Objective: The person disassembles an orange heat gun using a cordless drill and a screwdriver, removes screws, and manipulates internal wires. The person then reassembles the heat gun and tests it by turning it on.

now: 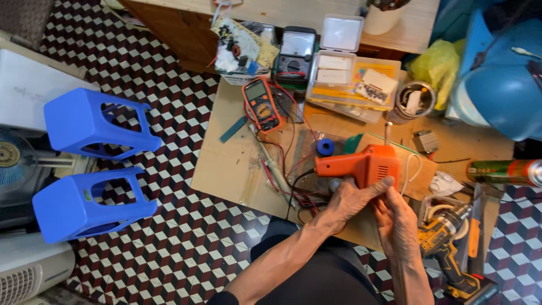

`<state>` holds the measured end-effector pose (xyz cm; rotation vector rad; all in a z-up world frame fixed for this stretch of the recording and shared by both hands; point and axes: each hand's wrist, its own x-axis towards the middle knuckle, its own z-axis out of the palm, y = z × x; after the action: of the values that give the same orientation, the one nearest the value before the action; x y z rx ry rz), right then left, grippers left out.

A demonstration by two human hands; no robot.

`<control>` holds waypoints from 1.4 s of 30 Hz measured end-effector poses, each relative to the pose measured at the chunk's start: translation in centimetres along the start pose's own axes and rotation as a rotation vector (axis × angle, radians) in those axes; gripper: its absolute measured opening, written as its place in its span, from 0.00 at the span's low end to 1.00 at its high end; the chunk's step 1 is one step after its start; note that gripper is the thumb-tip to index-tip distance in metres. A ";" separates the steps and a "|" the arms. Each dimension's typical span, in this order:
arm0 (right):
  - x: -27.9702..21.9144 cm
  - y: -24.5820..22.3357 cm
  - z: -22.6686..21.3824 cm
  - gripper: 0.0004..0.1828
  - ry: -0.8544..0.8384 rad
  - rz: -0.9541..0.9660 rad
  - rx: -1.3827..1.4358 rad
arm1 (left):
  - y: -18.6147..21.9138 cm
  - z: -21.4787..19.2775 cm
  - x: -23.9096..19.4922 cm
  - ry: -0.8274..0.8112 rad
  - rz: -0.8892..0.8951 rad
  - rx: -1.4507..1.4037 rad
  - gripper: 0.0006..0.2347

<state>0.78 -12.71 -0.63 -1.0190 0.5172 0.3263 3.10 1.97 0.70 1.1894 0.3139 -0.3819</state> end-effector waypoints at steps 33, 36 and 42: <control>-3.4 4.2 6.5 0.33 0.384 -0.068 -0.055 | -13.1 -39.8 3.1 0.741 0.208 0.894 0.05; -3.1 4.1 7.0 0.32 0.386 -0.053 -0.065 | -12.7 -40.5 3.8 0.696 0.215 0.923 0.05; -3.5 4.1 8.6 0.31 0.395 -0.119 -0.091 | -11.2 -40.1 5.9 0.634 0.112 0.749 0.06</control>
<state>-1.94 -3.22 1.94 -1.2054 0.7984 0.0397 1.93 35.34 -24.92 2.0527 0.6823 0.0057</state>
